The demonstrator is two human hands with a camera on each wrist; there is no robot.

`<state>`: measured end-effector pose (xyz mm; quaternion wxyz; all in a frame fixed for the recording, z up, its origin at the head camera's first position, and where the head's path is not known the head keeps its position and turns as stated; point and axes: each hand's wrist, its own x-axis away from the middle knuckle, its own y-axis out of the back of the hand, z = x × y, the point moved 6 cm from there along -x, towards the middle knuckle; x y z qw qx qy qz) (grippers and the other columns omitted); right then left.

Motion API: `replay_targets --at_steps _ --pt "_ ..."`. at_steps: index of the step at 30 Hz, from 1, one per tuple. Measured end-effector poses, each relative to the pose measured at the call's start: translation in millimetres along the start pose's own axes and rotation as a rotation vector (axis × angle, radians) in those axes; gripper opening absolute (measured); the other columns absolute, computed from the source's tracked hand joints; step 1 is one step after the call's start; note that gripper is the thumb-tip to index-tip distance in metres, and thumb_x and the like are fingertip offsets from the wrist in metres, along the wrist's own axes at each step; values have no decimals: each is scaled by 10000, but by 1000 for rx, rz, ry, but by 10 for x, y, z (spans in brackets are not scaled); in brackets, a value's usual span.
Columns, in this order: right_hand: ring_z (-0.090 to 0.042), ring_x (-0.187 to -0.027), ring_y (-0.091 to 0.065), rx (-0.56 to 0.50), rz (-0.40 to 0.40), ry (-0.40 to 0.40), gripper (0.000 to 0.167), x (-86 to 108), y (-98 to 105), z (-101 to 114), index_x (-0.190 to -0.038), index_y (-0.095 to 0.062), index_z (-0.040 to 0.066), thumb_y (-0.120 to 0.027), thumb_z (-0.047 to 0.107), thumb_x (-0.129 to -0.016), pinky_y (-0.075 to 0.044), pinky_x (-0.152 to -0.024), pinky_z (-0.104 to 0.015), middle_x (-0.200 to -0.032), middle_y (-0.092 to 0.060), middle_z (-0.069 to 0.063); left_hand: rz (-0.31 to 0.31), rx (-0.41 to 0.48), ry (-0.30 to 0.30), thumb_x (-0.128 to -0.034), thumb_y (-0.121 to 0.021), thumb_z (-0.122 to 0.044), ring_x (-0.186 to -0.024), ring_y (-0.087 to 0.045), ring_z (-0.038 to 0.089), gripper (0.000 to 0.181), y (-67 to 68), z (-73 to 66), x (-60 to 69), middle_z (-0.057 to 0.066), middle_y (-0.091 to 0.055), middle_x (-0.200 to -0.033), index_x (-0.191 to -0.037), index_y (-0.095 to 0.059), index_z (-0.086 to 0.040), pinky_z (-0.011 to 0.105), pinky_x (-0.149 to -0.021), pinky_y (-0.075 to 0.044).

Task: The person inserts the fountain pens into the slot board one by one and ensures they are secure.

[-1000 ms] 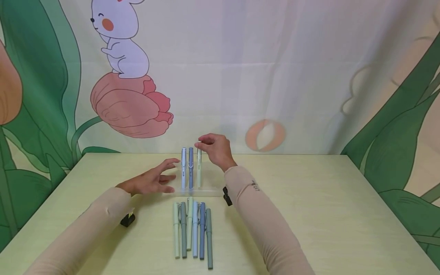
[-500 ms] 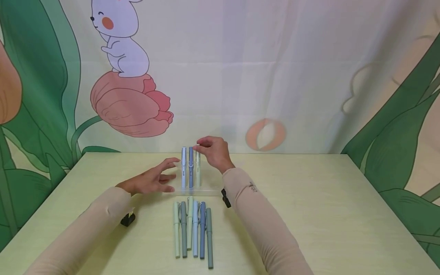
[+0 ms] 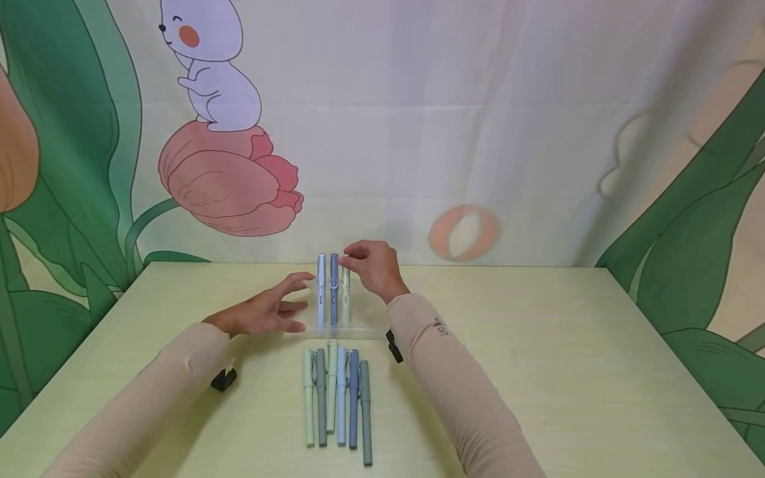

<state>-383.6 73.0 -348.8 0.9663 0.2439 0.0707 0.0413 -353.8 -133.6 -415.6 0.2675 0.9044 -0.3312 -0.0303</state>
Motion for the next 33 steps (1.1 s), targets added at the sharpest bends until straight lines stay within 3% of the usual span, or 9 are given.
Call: replay_targets --at_steps 9,26,33 --pt "-248 -1036 -661 33 10 -2 289 -9 3 7 -1152 -713 41 -738 222 -928 -547 -908 -388 -1127 -711 -96 4 -4 -23 -875 -774 -79 -1416 -332 455 957 2 -19 -3 205 -114 -1633 -1557 -141 -305 545 -1083 -385" --pt "-265 -1084 -657 44 43 8 335 36 3 22 -1211 -678 39 -726 225 -937 -543 -924 -391 -1177 -695 -114 -4 -4 14 -872 -782 -102 -1421 -343 427 943 -7 27 -5 182 -122 -1640 -1531 -173 -391 557 -1089 -373" --pt "-258 -1092 -643 80 18 25 351 51 127 42 -1212 -677 41 -727 254 -937 -539 -925 -384 -1170 -694 -101 -25 -23 60 -866 -791 -118 -1425 -353 397 953 9 32 -4 152 -128 -1648 -1520 -175 -437 558 -1085 -382"
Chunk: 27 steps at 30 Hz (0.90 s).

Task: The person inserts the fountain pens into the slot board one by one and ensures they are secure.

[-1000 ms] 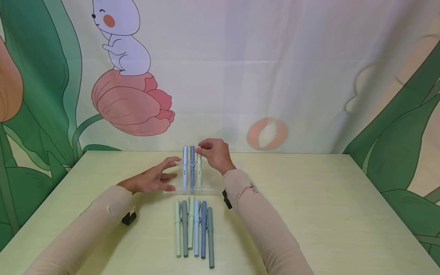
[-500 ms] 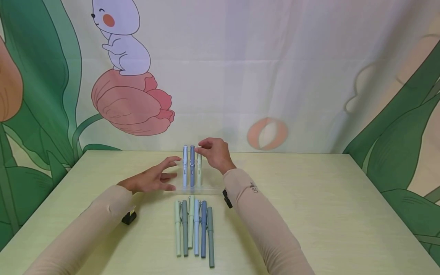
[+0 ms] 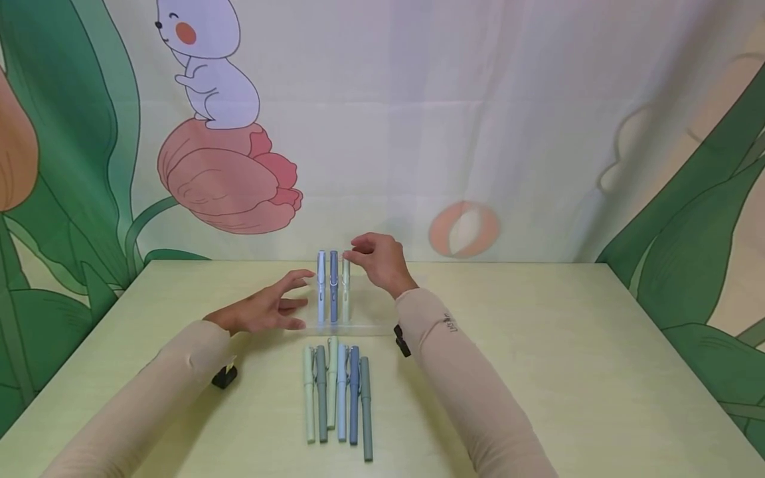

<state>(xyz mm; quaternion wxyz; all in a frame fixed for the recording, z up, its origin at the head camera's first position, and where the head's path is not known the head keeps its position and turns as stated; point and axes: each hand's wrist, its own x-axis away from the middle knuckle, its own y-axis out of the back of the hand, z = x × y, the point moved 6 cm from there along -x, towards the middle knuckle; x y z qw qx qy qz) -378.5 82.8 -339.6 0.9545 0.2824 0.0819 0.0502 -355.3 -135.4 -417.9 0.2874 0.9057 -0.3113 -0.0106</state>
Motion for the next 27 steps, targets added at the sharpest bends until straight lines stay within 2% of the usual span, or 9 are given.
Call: replay_targets --at_steps 6,12,18,27 --pt "-259 -1078 -632 -26 -1 -8 343 60 174 -32 -1217 -669 50 -712 260 -949 -530 -921 -399 -1166 -691 -91 -1 -8 -12 -867 -790 -115 -1425 -355 394 949 -5 -4 -15 161 -127 -1648 -1537 -174 -384 560 -1086 -378" --pt "-278 -1037 -680 -68 33 0 330 175 279 -75 -1209 -663 37 -702 245 -957 -531 -919 -423 -1141 -698 -113 -2 -5 -12 -864 -794 -120 -1425 -355 394 947 -8 13 -26 161 -130 -1647 -1533 -179 -390 558 -1086 -380" --pt "-253 -986 -689 -76 71 -3 336 290 300 -99 -1211 -657 24 -696 245 -961 -525 -923 -461 -1096 -712 -108 -7 -11 -11 -858 -799 -118 -1423 -358 397 963 -1 14 -23 162 -129 -1646 -1545 -171 -365 556 -1081 -386" --pt "-253 -972 -695 -61 119 -19 323 451 275 -84 -1199 -667 20 -703 230 -956 -536 -896 -428 -1056 -729 -93 5 1 -24 -859 -795 -107 -1426 -346 404 971 -11 13 -19 177 -114 -1645 -1547 -160 -364 545 -1081 -390"
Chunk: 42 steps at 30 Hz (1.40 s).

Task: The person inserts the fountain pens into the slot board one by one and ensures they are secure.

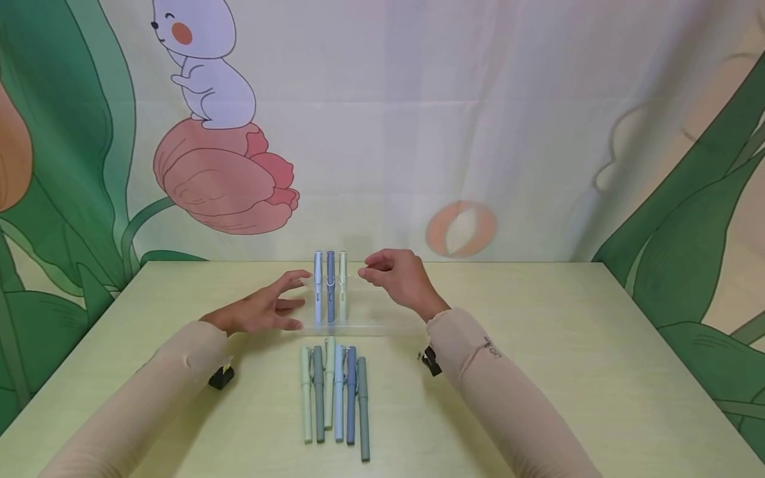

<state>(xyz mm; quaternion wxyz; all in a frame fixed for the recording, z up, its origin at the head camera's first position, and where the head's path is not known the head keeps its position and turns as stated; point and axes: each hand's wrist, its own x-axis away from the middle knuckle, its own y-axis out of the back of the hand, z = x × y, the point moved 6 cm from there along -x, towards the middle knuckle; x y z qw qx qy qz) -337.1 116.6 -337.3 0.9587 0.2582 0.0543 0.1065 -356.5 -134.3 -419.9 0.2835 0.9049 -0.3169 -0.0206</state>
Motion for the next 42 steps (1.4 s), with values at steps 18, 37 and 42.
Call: replay_targets --at_steps 18,37,42 --pt "-249 -944 -696 13 54 19 313 244 -71 5 -1183 -687 19 -725 210 -938 -542 -887 -434 -1036 -736 -64 -1 5 9 -857 -801 -132 -1435 -332 401 953 9 9 15 167 -112 -1649 -1528 -182 -407 572 -1102 -355" --pt "-226 -920 -700 -29 94 4 300 463 -197 -231 -1151 -696 -10 -735 182 -925 -543 -900 -487 -999 -734 -54 3 4 8 -870 -786 -111 -1436 -333 397 947 -5 -15 9 166 -112 -1649 -1536 -171 -387 578 -1106 -345" --pt "-307 -938 -707 -49 92 -21 271 512 -218 -253 -1126 -706 -7 -736 170 -922 -552 -891 -476 -982 -737 -59 1 12 4 -870 -786 -110 -1436 -327 406 935 -5 -24 16 174 -109 -1647 -1521 -185 -407 579 -1106 -345"
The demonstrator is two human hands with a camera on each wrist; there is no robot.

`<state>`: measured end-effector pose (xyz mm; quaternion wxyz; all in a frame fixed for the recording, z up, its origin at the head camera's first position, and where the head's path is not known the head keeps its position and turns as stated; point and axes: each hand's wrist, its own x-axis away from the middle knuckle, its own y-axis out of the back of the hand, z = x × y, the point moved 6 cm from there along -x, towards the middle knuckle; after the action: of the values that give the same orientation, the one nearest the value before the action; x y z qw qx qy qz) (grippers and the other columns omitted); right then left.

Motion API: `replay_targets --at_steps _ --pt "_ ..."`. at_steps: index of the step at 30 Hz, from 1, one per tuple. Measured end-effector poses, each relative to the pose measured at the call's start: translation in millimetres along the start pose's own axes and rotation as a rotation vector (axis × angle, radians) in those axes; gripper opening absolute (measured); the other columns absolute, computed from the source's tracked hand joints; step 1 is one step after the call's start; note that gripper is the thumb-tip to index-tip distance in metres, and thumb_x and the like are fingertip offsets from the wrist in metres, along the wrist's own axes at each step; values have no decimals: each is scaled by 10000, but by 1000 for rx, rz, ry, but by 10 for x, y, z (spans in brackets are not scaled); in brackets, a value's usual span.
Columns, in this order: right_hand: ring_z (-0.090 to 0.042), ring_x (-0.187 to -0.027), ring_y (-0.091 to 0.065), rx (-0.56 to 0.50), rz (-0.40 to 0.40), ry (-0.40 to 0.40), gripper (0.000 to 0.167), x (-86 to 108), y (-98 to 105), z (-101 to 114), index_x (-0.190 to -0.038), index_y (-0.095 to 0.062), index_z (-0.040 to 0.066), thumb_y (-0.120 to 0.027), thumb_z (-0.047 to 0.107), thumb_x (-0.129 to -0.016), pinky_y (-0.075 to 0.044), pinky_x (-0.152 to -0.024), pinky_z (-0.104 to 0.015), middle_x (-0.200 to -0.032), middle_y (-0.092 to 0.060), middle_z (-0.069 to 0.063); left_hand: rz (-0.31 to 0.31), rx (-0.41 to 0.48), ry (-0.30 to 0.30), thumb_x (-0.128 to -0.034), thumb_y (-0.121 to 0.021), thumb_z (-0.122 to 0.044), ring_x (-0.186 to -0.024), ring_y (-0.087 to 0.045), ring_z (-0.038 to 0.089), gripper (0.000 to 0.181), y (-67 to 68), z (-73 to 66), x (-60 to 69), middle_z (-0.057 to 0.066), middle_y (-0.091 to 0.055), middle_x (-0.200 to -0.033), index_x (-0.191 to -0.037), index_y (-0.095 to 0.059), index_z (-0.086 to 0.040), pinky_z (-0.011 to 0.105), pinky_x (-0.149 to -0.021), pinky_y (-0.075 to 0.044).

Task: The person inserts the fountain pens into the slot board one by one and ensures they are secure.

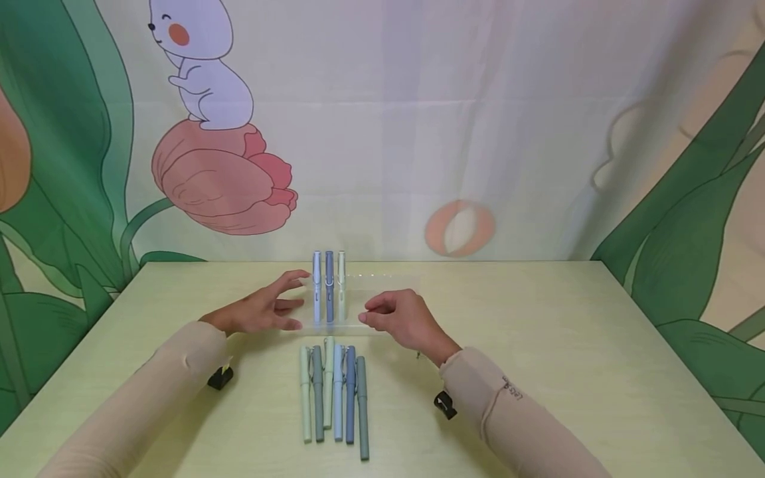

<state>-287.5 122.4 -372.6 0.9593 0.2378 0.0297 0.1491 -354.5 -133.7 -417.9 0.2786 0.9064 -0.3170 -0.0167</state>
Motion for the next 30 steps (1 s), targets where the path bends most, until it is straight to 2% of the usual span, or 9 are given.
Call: replay_targets --at_steps 5,11,17,26,30 --pt "-310 -921 -714 -18 -8 -43 247 27 -41 -61 -1100 -722 16 -750 171 -910 -559 -879 -460 -957 -739 -45 0 -3 -5 -869 -786 -107 -1433 -329 413 945 1 1 0 191 -108 -1643 -1532 -173 -385 573 -1101 -352" --pt "-298 -891 -718 -18 8 -43 265 58 -110 -110 -1096 -715 -10 -752 173 -908 -573 -837 -445 -944 -742 -66 4 -3 -16 -869 -787 -103 -1427 -336 419 958 -3 -3 -4 207 -112 -1638 -1552 -152 -320 568 -1099 -355" --pt "-279 -884 -720 -19 26 -39 275 80 -162 -131 -1100 -703 -32 -744 166 -914 -581 -824 -422 -948 -743 -69 -2 1 -12 -866 -789 -101 -1426 -341 413 945 2 -3 -2 207 -117 -1637 -1528 -170 -367 556 -1107 -349" --pt "-245 -861 -713 -19 23 -86 247 104 -207 -180 -1081 -711 -6 -751 166 -908 -584 -799 -388 -925 -742 -45 1 -8 -27 -866 -790 -105 -1423 -343 418 961 -3 15 -14 204 -118 -1636 -1552 -154 -321 553 -1101 -358" --pt "-247 -857 -714 -27 40 -80 255 117 -220 -196 -1078 -705 -20 -747 168 -910 -585 -797 -390 -926 -740 -58 1 -13 -29 -867 -789 -107 -1424 -342 416 965 1 17 -16 204 -115 -1636 -1558 -145 -306 550 -1102 -358"
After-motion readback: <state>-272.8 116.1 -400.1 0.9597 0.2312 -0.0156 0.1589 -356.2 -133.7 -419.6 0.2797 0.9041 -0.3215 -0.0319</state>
